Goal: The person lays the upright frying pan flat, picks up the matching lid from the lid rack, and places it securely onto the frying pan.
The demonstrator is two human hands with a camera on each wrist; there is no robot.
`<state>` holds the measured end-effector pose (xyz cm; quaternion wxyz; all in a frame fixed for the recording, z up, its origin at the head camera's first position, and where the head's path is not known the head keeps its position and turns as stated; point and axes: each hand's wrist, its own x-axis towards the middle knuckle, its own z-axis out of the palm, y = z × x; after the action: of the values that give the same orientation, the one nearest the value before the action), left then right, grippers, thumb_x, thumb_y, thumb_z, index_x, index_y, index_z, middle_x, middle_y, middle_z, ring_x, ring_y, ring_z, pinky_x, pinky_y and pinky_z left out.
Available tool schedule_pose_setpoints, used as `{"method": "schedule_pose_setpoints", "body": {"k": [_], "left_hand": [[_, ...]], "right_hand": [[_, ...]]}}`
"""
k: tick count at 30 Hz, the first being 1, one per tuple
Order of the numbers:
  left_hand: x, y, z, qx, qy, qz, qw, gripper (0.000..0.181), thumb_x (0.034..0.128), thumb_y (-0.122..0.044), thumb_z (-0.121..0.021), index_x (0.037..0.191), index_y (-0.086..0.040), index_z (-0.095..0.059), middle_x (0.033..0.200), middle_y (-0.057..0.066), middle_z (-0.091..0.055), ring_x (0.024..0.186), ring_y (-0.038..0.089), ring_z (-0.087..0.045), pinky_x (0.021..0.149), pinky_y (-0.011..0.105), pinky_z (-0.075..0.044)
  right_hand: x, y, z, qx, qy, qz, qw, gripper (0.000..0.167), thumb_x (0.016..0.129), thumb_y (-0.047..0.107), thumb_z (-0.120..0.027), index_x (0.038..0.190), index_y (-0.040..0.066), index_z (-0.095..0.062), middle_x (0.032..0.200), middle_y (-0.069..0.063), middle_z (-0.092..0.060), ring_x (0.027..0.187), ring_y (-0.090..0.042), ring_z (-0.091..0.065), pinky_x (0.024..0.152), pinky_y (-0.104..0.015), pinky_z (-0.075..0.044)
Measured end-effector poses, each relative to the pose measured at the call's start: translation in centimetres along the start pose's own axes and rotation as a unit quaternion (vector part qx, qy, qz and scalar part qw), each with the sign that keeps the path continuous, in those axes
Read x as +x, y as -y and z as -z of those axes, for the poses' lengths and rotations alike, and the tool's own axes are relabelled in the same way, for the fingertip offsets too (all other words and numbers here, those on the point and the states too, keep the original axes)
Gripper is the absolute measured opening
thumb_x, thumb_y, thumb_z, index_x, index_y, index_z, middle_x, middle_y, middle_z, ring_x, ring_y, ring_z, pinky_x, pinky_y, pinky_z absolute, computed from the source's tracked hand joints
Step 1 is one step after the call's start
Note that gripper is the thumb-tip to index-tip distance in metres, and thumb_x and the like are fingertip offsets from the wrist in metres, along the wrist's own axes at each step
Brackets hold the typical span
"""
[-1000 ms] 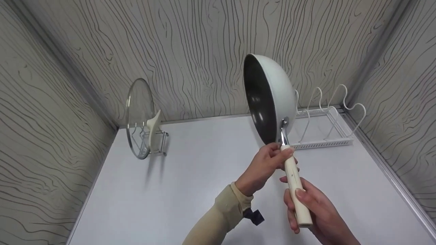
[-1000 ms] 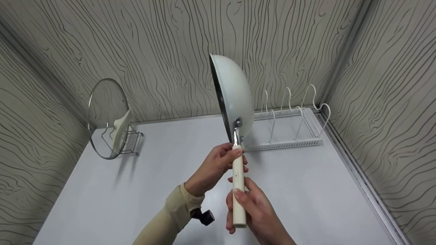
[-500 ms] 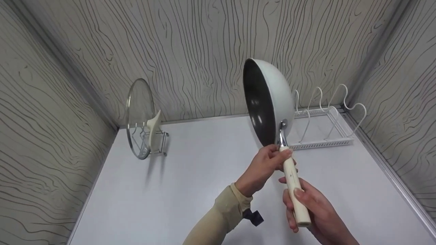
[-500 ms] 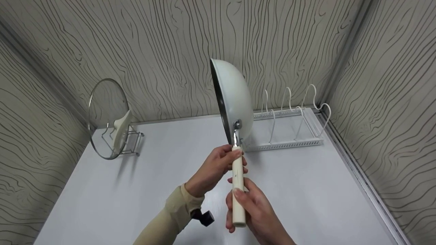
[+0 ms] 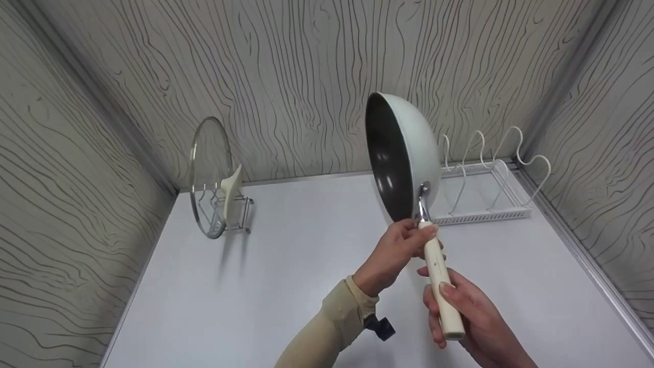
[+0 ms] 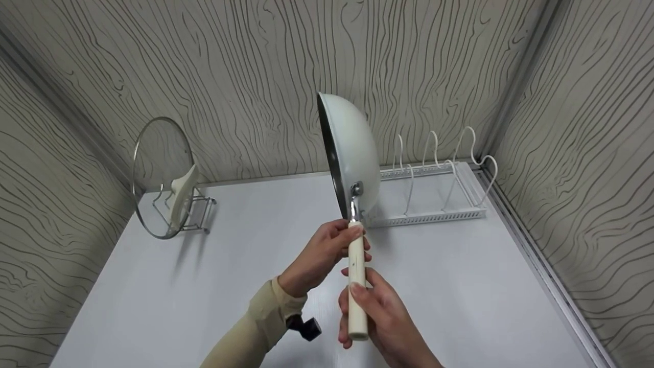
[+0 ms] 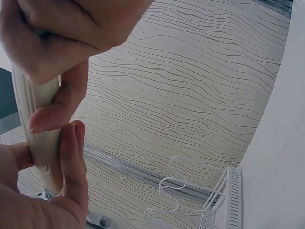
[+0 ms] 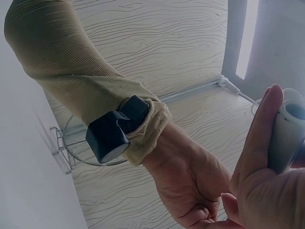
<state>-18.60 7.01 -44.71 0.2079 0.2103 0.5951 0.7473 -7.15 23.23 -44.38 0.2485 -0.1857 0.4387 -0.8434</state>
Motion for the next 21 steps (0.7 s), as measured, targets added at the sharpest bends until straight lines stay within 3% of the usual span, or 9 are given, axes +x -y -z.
{"method": "schedule_pose_setpoints", "body": {"k": [5, 12, 21], "left_hand": [[0.0, 0.2, 0.1, 0.002, -0.003, 0.005, 1.0, 0.029, 0.1041, -0.033, -0.061, 0.119, -0.008, -0.06, 0.098, 0.008, -0.077, 0.083, 0.014, -0.072, 0.089, 0.028, -0.055], [0.2, 0.7, 0.2, -0.008, 0.001, 0.002, 1.0, 0.026, 0.1042, -0.032, -0.062, 0.116, -0.009, -0.062, 0.092, 0.001, -0.075, 0.083, 0.014, -0.072, 0.088, 0.029, -0.057], [0.5, 1.0, 0.5, -0.022, 0.002, 0.004, 0.9997, 0.026, 0.1041, -0.03, -0.063, 0.113, -0.006, -0.063, 0.092, 0.007, -0.076, 0.082, 0.015, -0.074, 0.09, 0.03, -0.057]], "right_hand": [[0.0, -0.1, 0.1, -0.001, -0.004, -0.002, 1.0, 0.039, 0.115, 0.014, -0.018, 0.151, 0.005, -0.03, 0.103, -0.003, -0.06, 0.079, -0.017, -0.072, 0.069, -0.03, -0.061], [0.1, -0.2, 0.2, 0.005, -0.005, -0.003, 1.0, 0.038, 0.115, 0.014, -0.018, 0.15, 0.005, -0.031, 0.103, -0.003, -0.06, 0.079, -0.017, -0.071, 0.069, -0.03, -0.061], [0.4, -0.5, 0.3, -0.003, -0.013, -0.001, 0.9999, 0.038, 0.115, 0.015, -0.019, 0.151, 0.002, -0.025, 0.104, -0.003, -0.06, 0.079, -0.015, -0.071, 0.068, -0.028, -0.06]]}}
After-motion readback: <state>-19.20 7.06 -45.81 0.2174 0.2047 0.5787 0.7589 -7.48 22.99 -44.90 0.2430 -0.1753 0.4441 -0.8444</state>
